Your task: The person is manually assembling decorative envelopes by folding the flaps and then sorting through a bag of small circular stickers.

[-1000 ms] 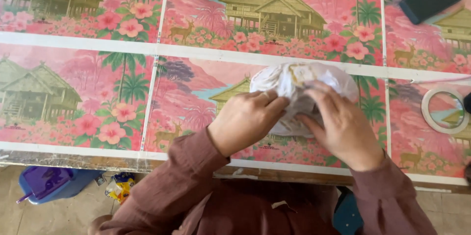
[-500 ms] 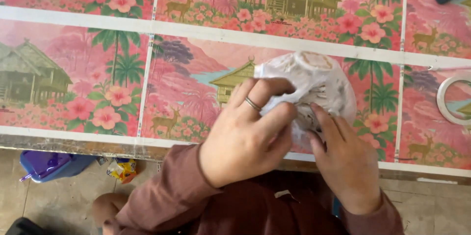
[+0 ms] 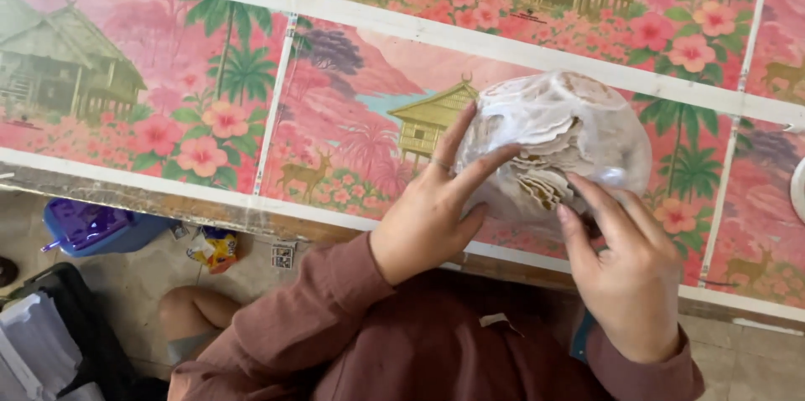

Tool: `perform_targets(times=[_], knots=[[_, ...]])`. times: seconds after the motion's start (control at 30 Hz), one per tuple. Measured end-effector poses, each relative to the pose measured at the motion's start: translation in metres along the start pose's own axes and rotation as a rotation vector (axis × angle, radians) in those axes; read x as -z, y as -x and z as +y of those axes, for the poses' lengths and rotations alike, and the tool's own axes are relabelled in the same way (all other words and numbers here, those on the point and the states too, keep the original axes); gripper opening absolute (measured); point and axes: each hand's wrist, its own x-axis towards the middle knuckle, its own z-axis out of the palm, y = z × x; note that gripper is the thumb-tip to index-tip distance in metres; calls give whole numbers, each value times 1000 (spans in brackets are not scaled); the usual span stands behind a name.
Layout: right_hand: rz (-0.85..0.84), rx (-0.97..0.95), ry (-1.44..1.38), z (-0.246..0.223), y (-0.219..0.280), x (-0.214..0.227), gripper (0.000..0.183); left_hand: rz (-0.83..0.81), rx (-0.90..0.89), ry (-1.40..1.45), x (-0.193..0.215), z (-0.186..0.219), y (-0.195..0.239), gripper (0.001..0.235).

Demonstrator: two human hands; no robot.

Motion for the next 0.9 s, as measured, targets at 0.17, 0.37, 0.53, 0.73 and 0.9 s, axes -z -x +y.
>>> perform_targets(times=[0.17, 0.37, 0.53, 0.73, 0.9], knots=[[-121, -36, -86, 8, -4, 0, 43, 253, 14, 464, -16, 4, -6, 26], [-84, 33, -8, 20, -4, 7, 25, 205, 304, 218, -27, 7, -45, 52], [-124, -3, -83, 25, 7, 7, 34, 198, 279, 259, -30, 2, -58, 36], [-81, -104, -110, 29, 12, 6, 40, 280, 155, 370, -33, 0, -70, 15], [5, -293, -84, 39, 8, 7, 39, 301, 153, 625, -41, 18, -76, 20]])
